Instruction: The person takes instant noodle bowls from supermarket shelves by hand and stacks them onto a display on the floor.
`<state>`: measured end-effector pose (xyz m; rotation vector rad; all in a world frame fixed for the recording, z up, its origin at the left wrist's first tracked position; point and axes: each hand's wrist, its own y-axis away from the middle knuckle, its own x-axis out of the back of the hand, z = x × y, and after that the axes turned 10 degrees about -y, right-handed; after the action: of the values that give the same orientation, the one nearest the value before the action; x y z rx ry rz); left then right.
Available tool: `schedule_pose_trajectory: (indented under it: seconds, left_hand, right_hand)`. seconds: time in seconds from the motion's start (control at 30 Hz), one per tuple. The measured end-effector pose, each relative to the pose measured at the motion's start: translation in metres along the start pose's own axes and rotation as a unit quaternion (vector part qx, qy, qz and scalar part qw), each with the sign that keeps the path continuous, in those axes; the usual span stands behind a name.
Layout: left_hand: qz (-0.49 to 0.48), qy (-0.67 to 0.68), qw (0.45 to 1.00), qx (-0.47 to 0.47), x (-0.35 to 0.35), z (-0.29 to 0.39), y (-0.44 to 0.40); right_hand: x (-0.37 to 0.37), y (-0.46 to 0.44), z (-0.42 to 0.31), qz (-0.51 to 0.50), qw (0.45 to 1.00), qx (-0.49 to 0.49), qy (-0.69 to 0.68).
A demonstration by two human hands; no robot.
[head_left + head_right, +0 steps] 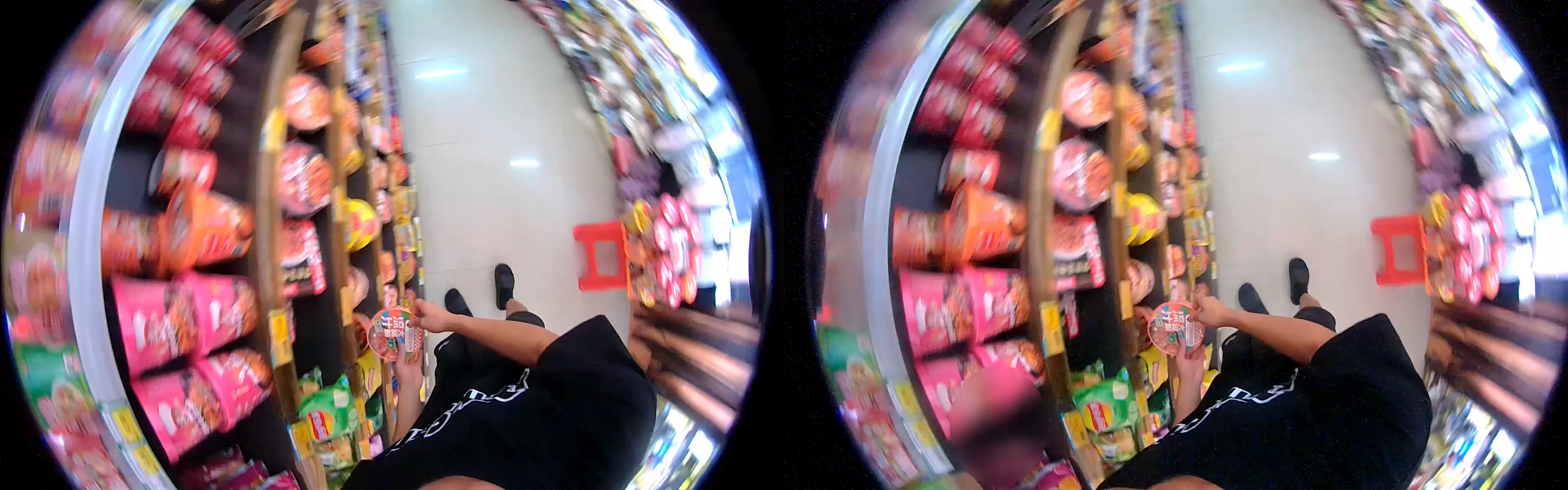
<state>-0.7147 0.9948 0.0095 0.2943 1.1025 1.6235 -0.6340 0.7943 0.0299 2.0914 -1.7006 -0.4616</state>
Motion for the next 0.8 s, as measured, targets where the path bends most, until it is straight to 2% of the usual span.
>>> schedule_pose_trajectory:
  seconds: [0.03, 0.07, 0.17, 0.2, 0.3, 0.33, 0.43, 0.53, 0.63, 0.8]
  left_hand:
    - [-0.017, -0.019, 1.0, -0.013, -0.01, -0.001, -0.003]
    - [-0.031, -0.06, 0.993, -0.095, -0.033, -0.003, 0.001]
    - [-0.022, -0.199, 0.974, -0.109, -0.096, -0.018, 0.008]
    - [-0.029, -0.273, 0.957, -0.095, -0.112, -0.026, 0.006]
    - [-0.153, -0.365, 0.911, -0.115, -0.165, -0.058, -0.004]
    - [-0.174, -0.459, 0.861, -0.135, -0.195, -0.065, 0.005]
    - [-0.252, -0.564, 0.766, -0.178, -0.249, -0.119, -0.02]
    - [-0.338, -0.657, 0.637, -0.218, -0.324, -0.17, 0.0]
    - [-0.424, -0.649, 0.607, -0.175, -0.409, -0.217, 0.06]
    - [-0.527, -0.656, 0.502, -0.2, -0.519, -0.312, 0.119]
  right_hand:
    - [0.015, 0.008, 0.008, 0.015, 1.0, 0.01, -0.004]
    - [0.03, 0.016, 0.022, 0.036, 0.999, 0.019, -0.011]
    - [0.084, 0.064, 0.038, 0.095, 0.995, 0.031, -0.02]
    - [0.105, 0.082, 0.046, 0.144, 0.988, 0.035, -0.048]
    - [0.156, 0.141, 0.068, 0.252, 0.959, 0.021, -0.129]
    - [0.176, 0.162, 0.075, 0.28, 0.948, 0.013, -0.153]
    - [0.228, 0.227, 0.098, 0.384, 0.906, 0.001, -0.178]
    - [0.271, 0.282, 0.139, 0.487, 0.85, 0.041, -0.197]
    - [0.31, 0.336, 0.169, 0.573, 0.777, 0.06, -0.255]
    - [0.365, 0.408, 0.215, 0.704, 0.621, 0.077, -0.336]
